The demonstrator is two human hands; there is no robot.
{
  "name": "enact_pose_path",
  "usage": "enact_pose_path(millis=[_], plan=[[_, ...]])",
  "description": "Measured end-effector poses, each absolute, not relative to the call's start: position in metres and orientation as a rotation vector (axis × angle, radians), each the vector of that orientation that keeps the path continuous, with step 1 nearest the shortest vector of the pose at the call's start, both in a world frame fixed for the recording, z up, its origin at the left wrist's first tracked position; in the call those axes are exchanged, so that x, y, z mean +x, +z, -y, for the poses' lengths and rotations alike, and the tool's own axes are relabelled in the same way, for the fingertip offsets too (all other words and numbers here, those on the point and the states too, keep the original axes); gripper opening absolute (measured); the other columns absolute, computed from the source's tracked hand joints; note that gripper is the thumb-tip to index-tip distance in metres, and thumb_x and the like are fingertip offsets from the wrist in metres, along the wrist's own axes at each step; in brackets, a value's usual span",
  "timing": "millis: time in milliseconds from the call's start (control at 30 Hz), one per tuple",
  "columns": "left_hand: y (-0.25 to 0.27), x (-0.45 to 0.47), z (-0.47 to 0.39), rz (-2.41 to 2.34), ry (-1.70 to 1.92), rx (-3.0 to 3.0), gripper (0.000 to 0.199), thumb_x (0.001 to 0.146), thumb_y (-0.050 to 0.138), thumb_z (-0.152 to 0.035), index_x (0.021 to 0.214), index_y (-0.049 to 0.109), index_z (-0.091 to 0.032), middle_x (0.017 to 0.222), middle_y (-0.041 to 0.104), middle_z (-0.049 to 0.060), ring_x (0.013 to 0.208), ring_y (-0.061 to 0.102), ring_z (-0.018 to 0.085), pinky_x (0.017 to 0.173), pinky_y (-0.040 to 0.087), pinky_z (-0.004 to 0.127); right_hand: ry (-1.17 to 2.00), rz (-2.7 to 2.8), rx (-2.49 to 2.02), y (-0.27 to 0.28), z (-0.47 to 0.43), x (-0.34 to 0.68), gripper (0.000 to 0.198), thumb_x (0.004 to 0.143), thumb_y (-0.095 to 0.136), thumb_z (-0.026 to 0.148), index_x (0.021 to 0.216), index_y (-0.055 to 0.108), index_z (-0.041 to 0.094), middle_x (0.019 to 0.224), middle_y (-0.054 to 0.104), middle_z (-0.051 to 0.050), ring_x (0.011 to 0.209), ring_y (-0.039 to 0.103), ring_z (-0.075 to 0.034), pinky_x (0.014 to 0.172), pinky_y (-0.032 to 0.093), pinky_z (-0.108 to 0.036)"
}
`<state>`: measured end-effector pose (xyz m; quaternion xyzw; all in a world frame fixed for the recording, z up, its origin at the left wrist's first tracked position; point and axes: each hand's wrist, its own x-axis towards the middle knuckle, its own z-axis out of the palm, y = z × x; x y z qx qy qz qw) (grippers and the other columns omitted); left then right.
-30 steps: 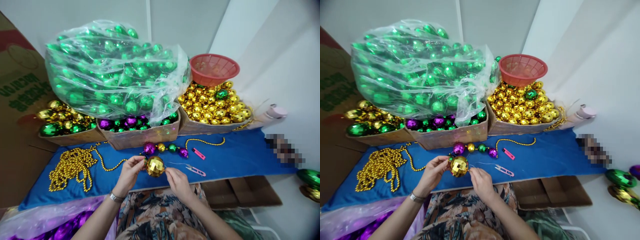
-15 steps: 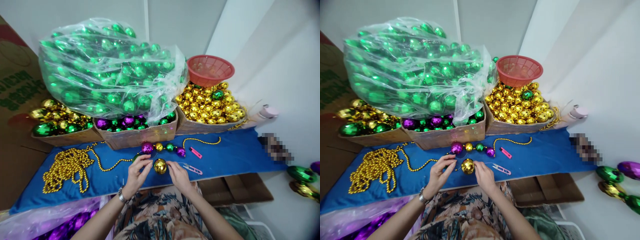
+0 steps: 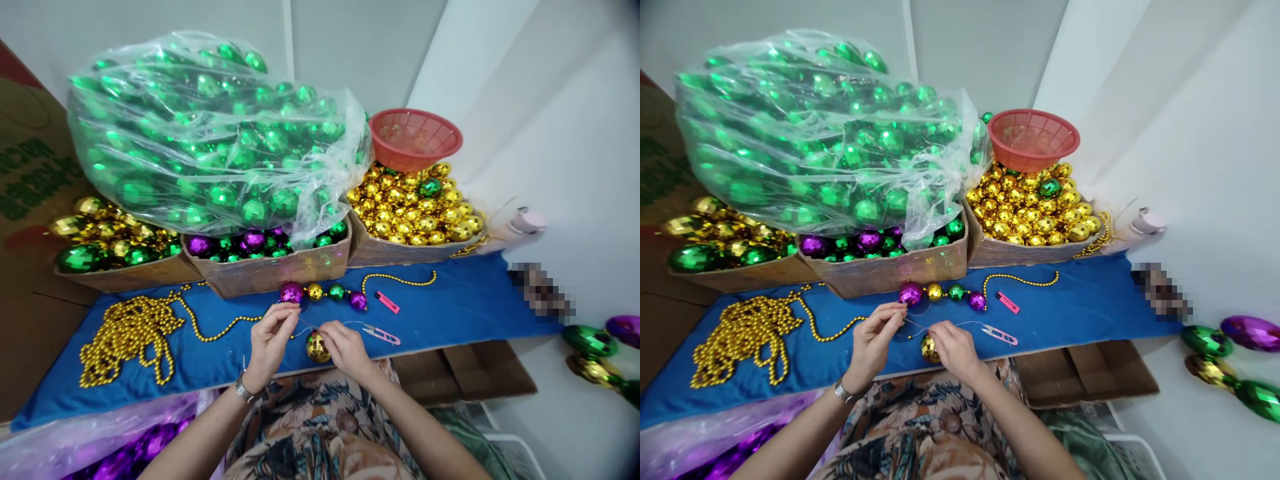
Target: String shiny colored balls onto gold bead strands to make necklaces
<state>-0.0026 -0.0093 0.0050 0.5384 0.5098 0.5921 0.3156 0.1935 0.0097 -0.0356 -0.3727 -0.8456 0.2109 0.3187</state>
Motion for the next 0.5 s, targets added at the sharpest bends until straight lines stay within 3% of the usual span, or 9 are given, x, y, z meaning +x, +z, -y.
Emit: enact_pose_path(millis=[233, 367, 500], plan=[[-0.015, 0.009, 0.01, -1.272, 1.123, 1.822, 0.038, 0.086, 0.06, -0.021, 0.123, 0.057, -0.022, 0.124, 0.058, 0.012, 0.115, 0.056, 0.024, 0.09, 0.051, 0.039, 0.593, 2.169, -1.018, -0.021, -0.012, 0.201, 0.027, 0.099, 0.039, 0.019, 0.115, 0.061, 0.021, 0.117, 0.066, -0.009, 0.105, 0.065, -0.017, 0.087, 0.053, -0.029], [-0.028, 0.013, 0.01, -1.308, 1.071, 1.794, 0.042, 0.085, 0.058, -0.023, 0.127, 0.053, -0.022, 0.126, 0.057, 0.012, 0.115, 0.056, 0.025, 0.089, 0.052, 0.039, 0.637, 2.121, -1.072, -0.017, -0.015, 0.205, 0.024, 0.098, 0.041, 0.023, 0.106, 0.064, 0.021, 0.104, 0.07, -0.008, 0.092, 0.068, -0.017, 0.08, 0.054, -0.027], [-0.032, 0.02, 0.008, -1.232, 0.987, 1.928, 0.052, 0.082, 0.06, -0.023, 0.132, 0.048, -0.02, 0.131, 0.054, 0.013, 0.121, 0.051, 0.026, 0.101, 0.045, 0.044, 0.772, 2.01, -1.064, -0.012, -0.013, 0.201, 0.022, 0.099, 0.041, 0.025, 0.104, 0.061, 0.02, 0.097, 0.071, -0.006, 0.087, 0.068, -0.016, 0.078, 0.052, -0.025]])
